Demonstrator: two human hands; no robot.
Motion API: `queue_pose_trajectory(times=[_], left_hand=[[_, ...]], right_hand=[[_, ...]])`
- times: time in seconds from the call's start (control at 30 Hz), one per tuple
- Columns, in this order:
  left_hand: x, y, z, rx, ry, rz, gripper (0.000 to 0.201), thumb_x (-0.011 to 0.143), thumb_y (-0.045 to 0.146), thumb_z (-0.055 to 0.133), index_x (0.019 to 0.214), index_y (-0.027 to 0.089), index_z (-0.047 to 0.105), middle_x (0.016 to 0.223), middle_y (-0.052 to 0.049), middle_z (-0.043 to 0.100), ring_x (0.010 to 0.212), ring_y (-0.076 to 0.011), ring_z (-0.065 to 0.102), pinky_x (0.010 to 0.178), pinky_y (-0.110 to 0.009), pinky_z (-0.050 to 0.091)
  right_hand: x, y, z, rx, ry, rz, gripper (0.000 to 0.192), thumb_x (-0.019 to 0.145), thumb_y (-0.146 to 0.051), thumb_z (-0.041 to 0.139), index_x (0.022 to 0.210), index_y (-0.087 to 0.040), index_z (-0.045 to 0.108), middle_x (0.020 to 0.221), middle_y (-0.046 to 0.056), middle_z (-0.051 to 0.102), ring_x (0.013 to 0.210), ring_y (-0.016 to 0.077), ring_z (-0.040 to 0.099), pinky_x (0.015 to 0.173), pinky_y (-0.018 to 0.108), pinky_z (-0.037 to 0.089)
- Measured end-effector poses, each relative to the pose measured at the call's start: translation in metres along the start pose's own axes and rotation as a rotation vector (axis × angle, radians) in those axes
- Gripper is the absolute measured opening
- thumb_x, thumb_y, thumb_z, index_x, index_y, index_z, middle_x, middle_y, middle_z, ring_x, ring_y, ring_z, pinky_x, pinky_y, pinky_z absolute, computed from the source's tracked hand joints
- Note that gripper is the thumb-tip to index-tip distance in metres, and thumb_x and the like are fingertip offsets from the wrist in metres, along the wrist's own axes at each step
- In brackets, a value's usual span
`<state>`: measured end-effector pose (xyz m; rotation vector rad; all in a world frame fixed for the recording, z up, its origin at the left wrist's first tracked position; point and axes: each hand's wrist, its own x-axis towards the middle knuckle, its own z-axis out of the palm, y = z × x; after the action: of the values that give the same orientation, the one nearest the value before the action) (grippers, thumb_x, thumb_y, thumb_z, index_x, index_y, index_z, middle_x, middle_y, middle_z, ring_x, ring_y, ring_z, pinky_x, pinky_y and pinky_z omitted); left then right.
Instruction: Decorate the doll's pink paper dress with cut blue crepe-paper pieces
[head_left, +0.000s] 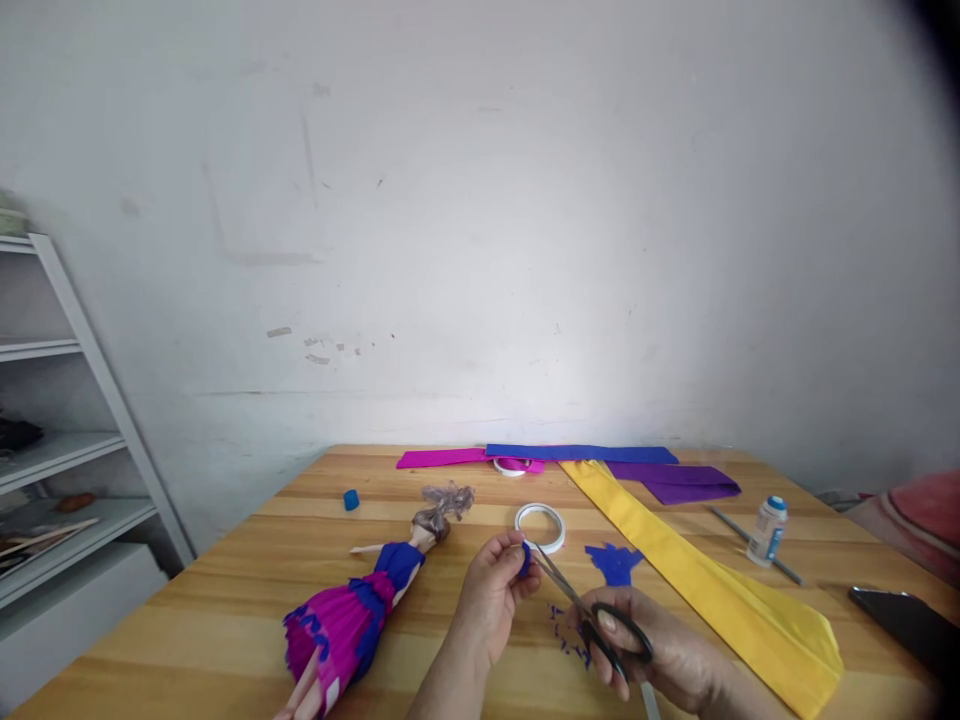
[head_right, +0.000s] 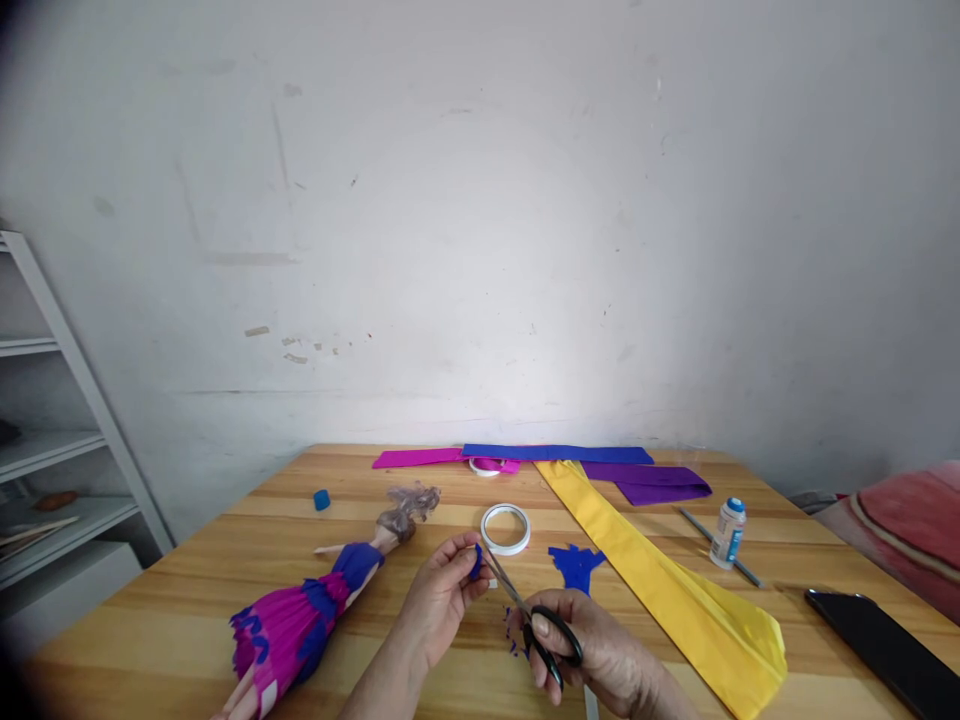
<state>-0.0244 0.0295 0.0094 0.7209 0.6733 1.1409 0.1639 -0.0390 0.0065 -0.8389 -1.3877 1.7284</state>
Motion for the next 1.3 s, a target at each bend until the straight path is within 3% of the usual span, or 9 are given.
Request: queue_pose_trajectory(times=[0.17,0.37,0.67,0.77,0.87,0.97,1.13,1.3], left_hand=[[-0.001,-0.001,0.001,0.003,-0.009,-0.004,0.026,0.069,0.019,0.069,0.089,0.013,0.056,0.073,-0.006,0.066,0.06,-0.0118,0.061,0.055,-0.021,0.049],[0.0,-0.001,0.001,-0.017,-0.013,-0.001,0.025,0.068,0.02,0.07,0.089,0.013,0.057,0.073,-0.006,0.066,0.06,-0.0122,0.062,0.054,-0.021,0.05],[0.001,-0.001,0.0,-0.003,-0.008,-0.009,0.026,0.069,0.018,0.068,0.091,0.014,0.055,0.072,-0.006,0.066,0.06,-0.0124,0.062,0.055,-0.021,0.05],[0.0,-0.001,0.001,0.017,-0.004,-0.006,0.028,0.068,0.021,0.07,0.091,0.014,0.055,0.073,-0.006,0.066,0.061,-0.0129,0.063,0.056,-0.021,0.049],[-0.002,-0.001,0.005,0.07,0.027,0.038,0.033,0.064,0.025,0.073,0.09,0.013,0.055,0.074,-0.007,0.067,0.063,-0.0151,0.064,0.056,-0.023,0.049],[-0.006,-0.001,0.011,0.126,0.05,0.08,0.035,0.063,0.029,0.073,0.088,0.013,0.055,0.076,-0.008,0.068,0.065,-0.0177,0.065,0.057,-0.025,0.049],[-0.009,-0.002,0.014,0.163,0.04,0.042,0.035,0.061,0.029,0.074,0.085,0.014,0.056,0.074,-0.006,0.068,0.064,-0.0175,0.065,0.058,-0.027,0.05],[-0.008,-0.003,0.013,0.15,0.036,0.036,0.035,0.06,0.029,0.075,0.085,0.013,0.057,0.076,-0.007,0.067,0.065,-0.0176,0.065,0.058,-0.027,0.05]], right_hand=[[0.001,0.0,0.0,-0.008,0.007,-0.006,0.059,0.071,-0.062,0.056,0.096,-0.008,0.058,0.059,0.002,0.06,0.042,0.0062,0.049,0.037,0.016,0.018],[0.001,0.0,0.0,0.021,0.009,-0.004,0.06,0.07,-0.062,0.058,0.097,-0.008,0.058,0.06,0.003,0.06,0.043,0.007,0.05,0.04,0.016,0.026],[0.001,-0.003,0.001,0.019,0.02,0.004,0.062,0.068,-0.063,0.058,0.096,-0.008,0.058,0.058,0.002,0.059,0.041,0.0067,0.048,0.038,0.015,0.025],[0.001,-0.008,0.005,-0.033,0.082,-0.02,0.058,0.07,-0.061,0.058,0.097,-0.009,0.058,0.059,0.002,0.059,0.043,0.007,0.048,0.041,0.016,0.028],[0.004,-0.015,0.012,-0.189,0.199,-0.02,0.048,0.069,-0.055,0.063,0.091,-0.012,0.058,0.059,0.0,0.056,0.044,0.007,0.046,0.044,0.018,0.032],[0.007,-0.018,0.016,-0.375,0.226,-0.015,0.034,0.068,-0.045,0.066,0.081,-0.015,0.059,0.056,-0.003,0.051,0.045,0.0068,0.04,0.044,0.019,0.031],[0.006,-0.016,0.015,-0.796,0.345,-0.108,0.016,0.071,-0.033,0.06,0.07,-0.018,0.057,0.053,-0.006,0.041,0.05,0.0076,0.031,0.047,0.02,0.026],[0.002,-0.022,0.019,-1.058,0.42,-0.128,0.008,0.07,-0.026,0.054,0.069,-0.019,0.057,0.053,-0.006,0.044,0.049,0.0082,0.033,0.049,0.021,0.025]])
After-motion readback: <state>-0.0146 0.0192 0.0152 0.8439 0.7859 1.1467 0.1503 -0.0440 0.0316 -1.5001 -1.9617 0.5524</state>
